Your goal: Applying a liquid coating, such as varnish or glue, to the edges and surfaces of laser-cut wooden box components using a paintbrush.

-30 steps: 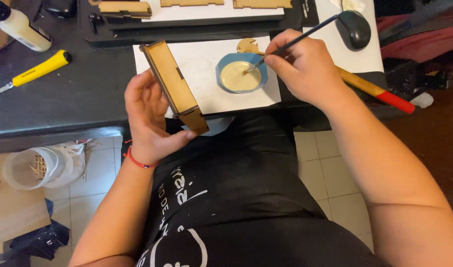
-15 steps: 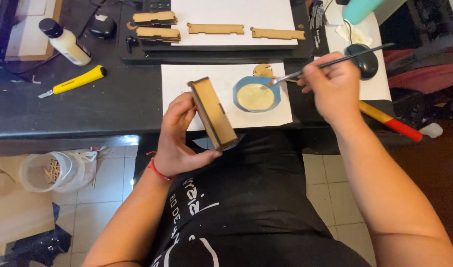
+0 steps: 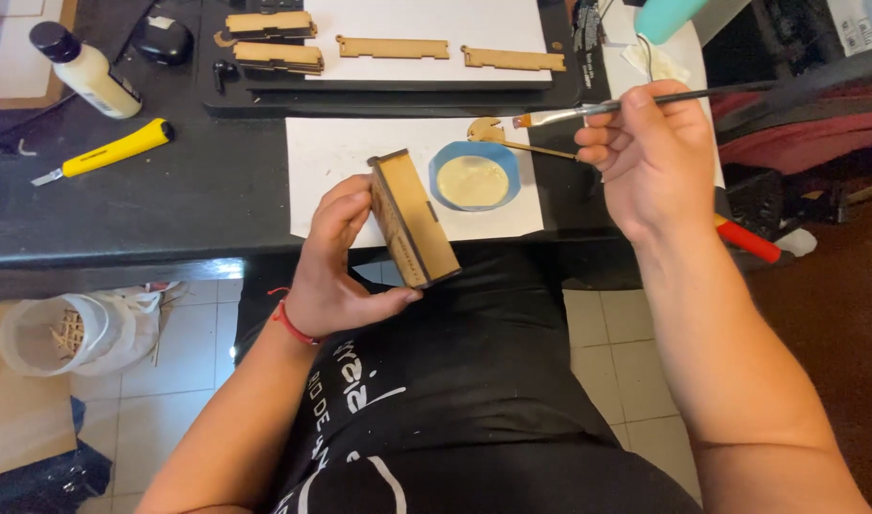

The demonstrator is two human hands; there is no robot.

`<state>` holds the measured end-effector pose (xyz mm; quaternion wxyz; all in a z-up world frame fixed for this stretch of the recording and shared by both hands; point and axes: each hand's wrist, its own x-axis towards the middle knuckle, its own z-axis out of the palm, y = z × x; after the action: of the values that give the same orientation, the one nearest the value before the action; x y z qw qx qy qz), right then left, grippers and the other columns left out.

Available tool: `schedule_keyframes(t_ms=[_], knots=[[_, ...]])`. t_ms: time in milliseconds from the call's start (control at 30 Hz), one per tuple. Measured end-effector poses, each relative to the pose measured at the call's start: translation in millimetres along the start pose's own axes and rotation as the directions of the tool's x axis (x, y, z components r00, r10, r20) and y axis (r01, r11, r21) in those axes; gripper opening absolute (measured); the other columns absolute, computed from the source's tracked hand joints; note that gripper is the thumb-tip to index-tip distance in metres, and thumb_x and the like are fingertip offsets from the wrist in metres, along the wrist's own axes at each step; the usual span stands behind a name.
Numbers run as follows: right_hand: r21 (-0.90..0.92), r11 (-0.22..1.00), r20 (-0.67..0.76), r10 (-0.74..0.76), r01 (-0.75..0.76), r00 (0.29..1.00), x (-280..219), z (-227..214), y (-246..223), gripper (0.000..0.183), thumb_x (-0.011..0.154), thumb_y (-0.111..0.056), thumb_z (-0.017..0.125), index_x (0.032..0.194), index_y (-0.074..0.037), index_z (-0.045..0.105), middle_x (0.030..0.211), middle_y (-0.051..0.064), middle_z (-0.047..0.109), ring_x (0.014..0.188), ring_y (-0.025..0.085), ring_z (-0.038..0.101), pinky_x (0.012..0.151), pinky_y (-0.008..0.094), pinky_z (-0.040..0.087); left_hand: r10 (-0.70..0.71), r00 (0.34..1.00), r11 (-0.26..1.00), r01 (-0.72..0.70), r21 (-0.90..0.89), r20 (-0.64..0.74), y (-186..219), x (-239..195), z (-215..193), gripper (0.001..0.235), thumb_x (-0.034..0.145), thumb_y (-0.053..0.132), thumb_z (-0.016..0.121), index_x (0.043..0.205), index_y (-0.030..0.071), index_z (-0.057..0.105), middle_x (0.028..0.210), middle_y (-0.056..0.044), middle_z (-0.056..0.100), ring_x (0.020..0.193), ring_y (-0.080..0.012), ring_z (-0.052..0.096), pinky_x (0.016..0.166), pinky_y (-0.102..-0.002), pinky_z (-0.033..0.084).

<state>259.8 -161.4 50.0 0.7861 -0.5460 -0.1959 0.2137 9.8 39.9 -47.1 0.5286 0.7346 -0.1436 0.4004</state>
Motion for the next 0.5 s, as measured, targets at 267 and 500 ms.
schedule_keyframes(t_ms=[267, 500], knots=[[-0.158, 0.768, 0.443, -0.506, 0.62, 0.74, -71.5, 47.5, -36.1, 0.025, 0.1, -0.024, 0.064, 0.11, -0.006, 0.049, 0.099, 0.024, 0.063, 0.085, 0.03, 0.07, 0.079, 0.038, 0.067, 0.003, 0.999, 0.99, -0.008, 0.144, 0.032, 5.0, 2.2, -2.6, 0.089, 0.085, 0.034, 0.085, 0.153, 0.014, 0.031, 0.155, -0.012, 0.035, 0.151, -0.0295, 0.035, 0.131, -0.049, 0.034], [-0.241, 0.449, 0.791, -0.422, 0.86, 0.442, -79.3, 80.2, -61.5, 0.008, 0.09, 0.004, 0.062, 0.093, 0.009, 0.056, 0.095, 0.03, 0.067, 0.086, 0.036, 0.074, 0.077, 0.035, 0.064, 0.053, 0.998, 0.979, -0.059, 0.195, 0.037, 10.9, 4.1, -6.6, 0.088, 0.085, 0.034, 0.086, 0.151, 0.015, 0.033, 0.153, -0.014, 0.038, 0.148, -0.0305, 0.039, 0.129, -0.047, 0.036]])
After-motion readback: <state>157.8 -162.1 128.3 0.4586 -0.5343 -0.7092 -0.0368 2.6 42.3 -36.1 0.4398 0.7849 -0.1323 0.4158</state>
